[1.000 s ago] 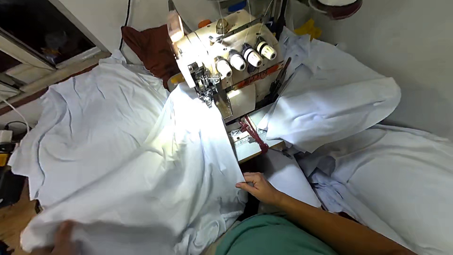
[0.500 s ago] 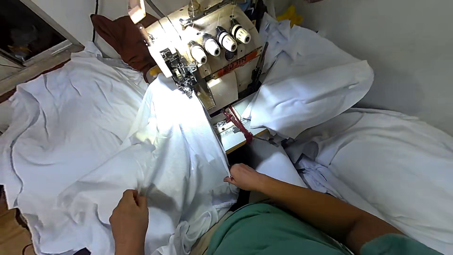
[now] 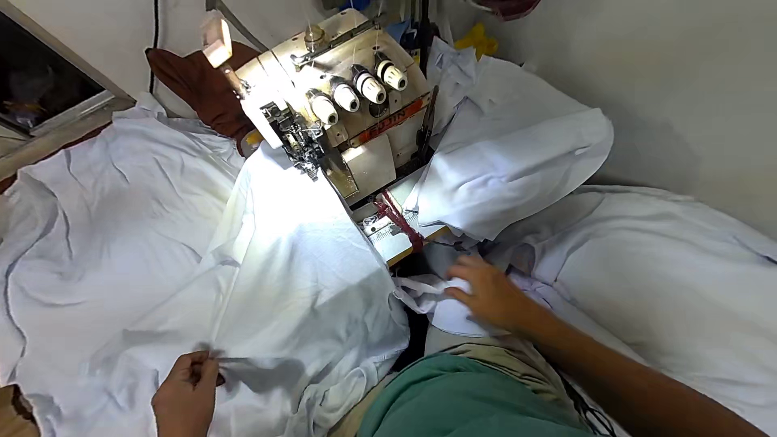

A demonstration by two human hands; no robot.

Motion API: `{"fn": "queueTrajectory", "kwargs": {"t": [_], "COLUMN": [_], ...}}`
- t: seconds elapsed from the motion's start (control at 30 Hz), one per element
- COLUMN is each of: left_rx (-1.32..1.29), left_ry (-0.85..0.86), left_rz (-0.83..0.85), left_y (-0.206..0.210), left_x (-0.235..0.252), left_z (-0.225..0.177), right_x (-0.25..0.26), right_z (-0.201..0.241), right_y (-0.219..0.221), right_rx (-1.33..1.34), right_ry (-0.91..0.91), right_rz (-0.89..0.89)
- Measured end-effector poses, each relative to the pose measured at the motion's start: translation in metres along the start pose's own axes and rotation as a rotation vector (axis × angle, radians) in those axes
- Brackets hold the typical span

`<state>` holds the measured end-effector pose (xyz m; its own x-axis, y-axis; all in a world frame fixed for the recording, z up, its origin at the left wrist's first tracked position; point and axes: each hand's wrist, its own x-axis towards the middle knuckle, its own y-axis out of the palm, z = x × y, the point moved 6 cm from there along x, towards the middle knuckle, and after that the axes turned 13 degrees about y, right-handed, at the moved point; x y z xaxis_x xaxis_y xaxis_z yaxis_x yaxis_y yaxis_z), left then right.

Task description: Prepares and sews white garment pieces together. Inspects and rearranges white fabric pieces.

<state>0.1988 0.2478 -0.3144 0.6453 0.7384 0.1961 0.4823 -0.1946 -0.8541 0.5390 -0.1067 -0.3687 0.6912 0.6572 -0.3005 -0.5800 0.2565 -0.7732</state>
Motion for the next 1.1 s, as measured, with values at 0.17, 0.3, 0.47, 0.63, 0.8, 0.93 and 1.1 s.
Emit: {"fn": "queueTrajectory", "kwargs": {"t": [0.17, 0.3, 0.47, 0.63, 0.8, 0.93, 1.1], "left_rx": [-0.062, -0.055, -0.034, -0.032, -0.150, -0.202, -0.121], "left_ry": [0.007, -0.016, -0.005, 0.019, 0.016, -0.027, -0.056], "left_rz": [-0.016, -0.019, -0.018, -0.020, -0.141, -0.217, -0.112], "left_y": [0.001, 0.002, 0.004, 0.004, -0.009, -0.025, -0.008], "left_x": [-0.003, -0.005, -0.004, -0.005, -0.010, -0.008, -0.003], "left_z": [0.002, 0.001, 0.006, 0.005, 0.007, 0.005, 0.003], "right_x": [0.043, 0.059, 0.045, 0.025, -0.012, -0.036, -0.033], "right_z": [0.049, 0.052, 0.027, 0.023, 0.023, 0.025, 0.020], "right_y": [0.086, 0.109, 0.112, 0.105, 0.077, 0.058, 0.061], "right_rx": [0.375, 0.457, 0.547, 0.593, 0.553, 0.661, 0.735], "right_ry": [-0.178, -0.209, -0.270, -0.430, -0.482, -0.432, -0.310], "right_rz": [-0.094, -0.002, -0.020, -0.119, -0.315, -0.280, -0.230]}}
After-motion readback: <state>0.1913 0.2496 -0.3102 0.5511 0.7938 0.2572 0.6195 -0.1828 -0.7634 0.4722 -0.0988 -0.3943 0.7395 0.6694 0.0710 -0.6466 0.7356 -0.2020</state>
